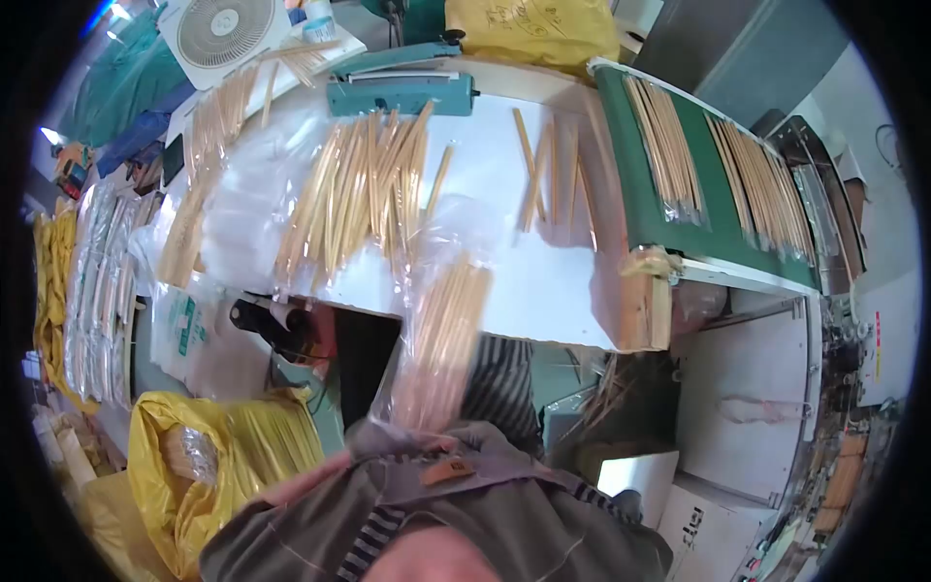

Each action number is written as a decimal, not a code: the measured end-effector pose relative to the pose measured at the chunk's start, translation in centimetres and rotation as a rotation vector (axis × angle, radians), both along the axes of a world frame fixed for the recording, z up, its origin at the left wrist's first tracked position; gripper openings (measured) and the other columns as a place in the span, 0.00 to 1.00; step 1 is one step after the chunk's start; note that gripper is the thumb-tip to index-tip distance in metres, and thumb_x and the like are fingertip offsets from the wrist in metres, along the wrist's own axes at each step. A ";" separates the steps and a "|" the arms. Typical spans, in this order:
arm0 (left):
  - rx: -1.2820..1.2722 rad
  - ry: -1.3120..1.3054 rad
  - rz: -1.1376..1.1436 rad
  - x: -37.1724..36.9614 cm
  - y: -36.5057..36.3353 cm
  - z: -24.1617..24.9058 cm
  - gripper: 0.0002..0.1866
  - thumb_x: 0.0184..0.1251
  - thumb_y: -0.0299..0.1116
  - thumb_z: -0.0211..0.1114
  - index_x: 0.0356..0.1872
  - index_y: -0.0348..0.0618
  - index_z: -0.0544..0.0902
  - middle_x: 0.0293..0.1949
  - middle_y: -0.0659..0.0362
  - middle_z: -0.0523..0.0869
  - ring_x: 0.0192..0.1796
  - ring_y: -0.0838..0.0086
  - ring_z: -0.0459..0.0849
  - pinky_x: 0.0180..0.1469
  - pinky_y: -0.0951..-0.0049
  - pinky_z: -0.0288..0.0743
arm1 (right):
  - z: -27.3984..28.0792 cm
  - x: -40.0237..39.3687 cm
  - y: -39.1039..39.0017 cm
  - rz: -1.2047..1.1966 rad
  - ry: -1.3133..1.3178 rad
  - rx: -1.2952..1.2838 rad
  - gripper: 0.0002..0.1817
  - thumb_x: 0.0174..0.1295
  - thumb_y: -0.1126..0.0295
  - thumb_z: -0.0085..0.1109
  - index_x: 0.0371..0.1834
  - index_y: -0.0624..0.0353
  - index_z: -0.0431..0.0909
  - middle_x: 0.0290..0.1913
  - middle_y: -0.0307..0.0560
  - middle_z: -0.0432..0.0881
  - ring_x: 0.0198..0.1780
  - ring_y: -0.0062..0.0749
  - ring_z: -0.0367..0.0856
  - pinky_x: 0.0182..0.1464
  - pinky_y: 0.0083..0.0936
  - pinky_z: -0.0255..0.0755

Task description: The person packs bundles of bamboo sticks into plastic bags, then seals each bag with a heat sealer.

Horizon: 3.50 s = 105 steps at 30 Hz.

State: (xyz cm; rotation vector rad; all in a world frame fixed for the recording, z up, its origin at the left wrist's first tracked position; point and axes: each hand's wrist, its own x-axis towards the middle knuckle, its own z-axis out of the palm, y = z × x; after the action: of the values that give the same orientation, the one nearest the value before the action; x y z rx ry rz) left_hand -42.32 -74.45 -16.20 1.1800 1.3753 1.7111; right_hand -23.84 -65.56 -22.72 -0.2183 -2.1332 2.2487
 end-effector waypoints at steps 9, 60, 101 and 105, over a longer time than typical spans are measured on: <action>-0.840 0.639 -0.185 -9.0 3.2 4.6 0.23 0.57 0.48 0.59 0.42 0.38 0.79 0.39 0.46 0.82 0.39 0.56 0.81 0.44 0.67 0.72 | 9.9 -10.0 16.8 0.278 -0.359 0.915 0.18 0.60 0.59 0.54 0.40 0.67 0.77 0.18 0.43 0.75 0.23 0.23 0.71 0.31 0.24 0.69; -0.141 0.043 -0.183 -9.9 6.5 6.6 0.08 0.47 0.23 0.65 0.30 0.37 0.77 0.31 0.61 0.80 0.37 0.77 0.79 0.39 0.77 0.71 | 12.0 -12.3 8.3 0.028 0.029 0.324 0.44 0.43 0.60 0.69 0.63 0.62 0.58 0.57 0.52 0.70 0.56 0.36 0.70 0.54 0.27 0.66; -0.138 -0.021 0.496 -17.0 5.8 19.6 0.02 0.51 0.21 0.50 0.24 0.40 0.70 0.15 0.64 0.67 0.12 0.81 0.65 0.15 0.76 0.70 | 27.5 -20.6 17.5 -0.407 0.339 0.368 0.06 0.51 0.80 0.46 0.25 0.59 0.73 0.18 0.31 0.66 0.16 0.12 0.61 0.17 0.12 0.53; 0.006 0.208 0.415 -13.5 2.6 23.5 0.03 0.50 0.21 0.50 0.25 0.40 0.69 0.15 0.63 0.66 0.12 0.81 0.63 0.16 0.74 0.70 | 30.6 -20.2 17.6 -0.390 0.403 0.381 0.06 0.51 0.80 0.46 0.24 0.58 0.73 0.19 0.34 0.69 0.16 0.13 0.63 0.17 0.13 0.55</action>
State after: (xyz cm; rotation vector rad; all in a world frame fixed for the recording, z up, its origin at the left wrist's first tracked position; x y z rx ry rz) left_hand -55.87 -71.87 7.32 1.1602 1.8458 1.9101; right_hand -44.08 -48.00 7.88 -0.1362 -2.0296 1.4968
